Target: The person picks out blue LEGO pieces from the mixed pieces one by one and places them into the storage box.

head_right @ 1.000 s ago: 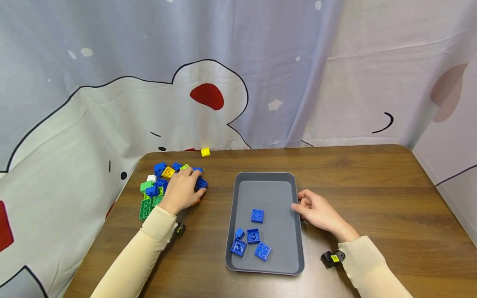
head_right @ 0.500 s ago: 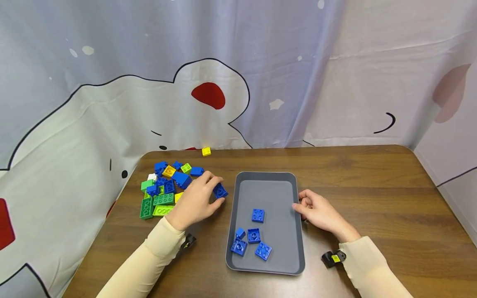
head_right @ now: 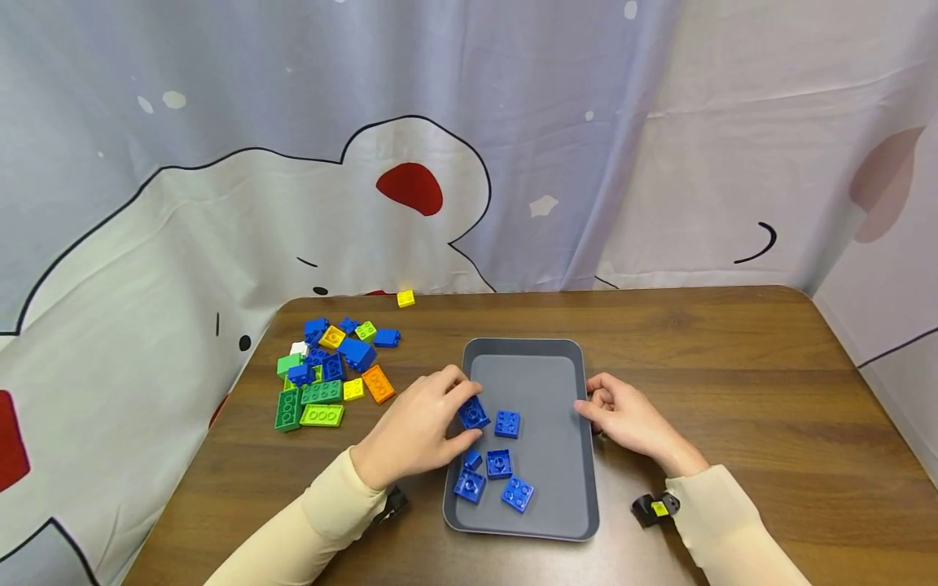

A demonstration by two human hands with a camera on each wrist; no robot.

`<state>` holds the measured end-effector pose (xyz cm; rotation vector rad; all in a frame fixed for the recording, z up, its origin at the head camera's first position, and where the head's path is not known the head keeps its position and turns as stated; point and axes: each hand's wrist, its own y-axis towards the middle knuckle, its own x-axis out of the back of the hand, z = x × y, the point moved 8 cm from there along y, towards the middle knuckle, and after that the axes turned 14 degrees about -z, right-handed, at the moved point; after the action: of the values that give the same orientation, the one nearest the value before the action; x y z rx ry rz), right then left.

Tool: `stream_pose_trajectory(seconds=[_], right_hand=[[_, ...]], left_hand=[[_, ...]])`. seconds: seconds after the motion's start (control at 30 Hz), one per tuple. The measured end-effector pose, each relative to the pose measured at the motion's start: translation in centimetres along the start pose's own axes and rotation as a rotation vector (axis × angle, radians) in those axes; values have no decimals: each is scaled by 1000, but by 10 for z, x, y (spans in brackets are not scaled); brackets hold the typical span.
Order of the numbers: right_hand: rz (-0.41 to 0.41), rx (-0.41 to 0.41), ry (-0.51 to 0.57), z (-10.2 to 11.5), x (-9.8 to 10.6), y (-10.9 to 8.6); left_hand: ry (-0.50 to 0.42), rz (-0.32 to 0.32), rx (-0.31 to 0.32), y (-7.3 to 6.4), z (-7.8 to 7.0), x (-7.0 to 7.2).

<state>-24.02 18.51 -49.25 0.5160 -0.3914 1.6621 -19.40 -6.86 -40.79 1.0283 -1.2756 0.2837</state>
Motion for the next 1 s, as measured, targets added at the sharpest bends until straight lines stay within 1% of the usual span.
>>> stream_pose_trajectory(seconds=[0.17,0.33,0.5,0.6,0.7,0.8,0.9,1.0], right_hand=[[-1,0,-5,-1,0,0],[1,-2,-3,-1,-1,0],[5,-11,-7,-1,-1,1],[4,-12,-8,-2,-1,1],[6,-10,-5,-1,-1,1],[9,-11,-1,-1,-2,1],[11,-11,-3,-1,-2,1],[10,-10,-17,-1,-1,1]], left_hand=[[-23,10,-72,1,-24,-3],[-31,11,-132,2,-45,-7],[-22,4,-192,3,-61,-11],[-19,11,-215,2,-69,-13],[-9,42,-231,0,-73,-16],[11,88,-231,-4,-73,-19],[20,115,-209,-6,-68,-20],[13,114,-175,-5,-60,-18]])
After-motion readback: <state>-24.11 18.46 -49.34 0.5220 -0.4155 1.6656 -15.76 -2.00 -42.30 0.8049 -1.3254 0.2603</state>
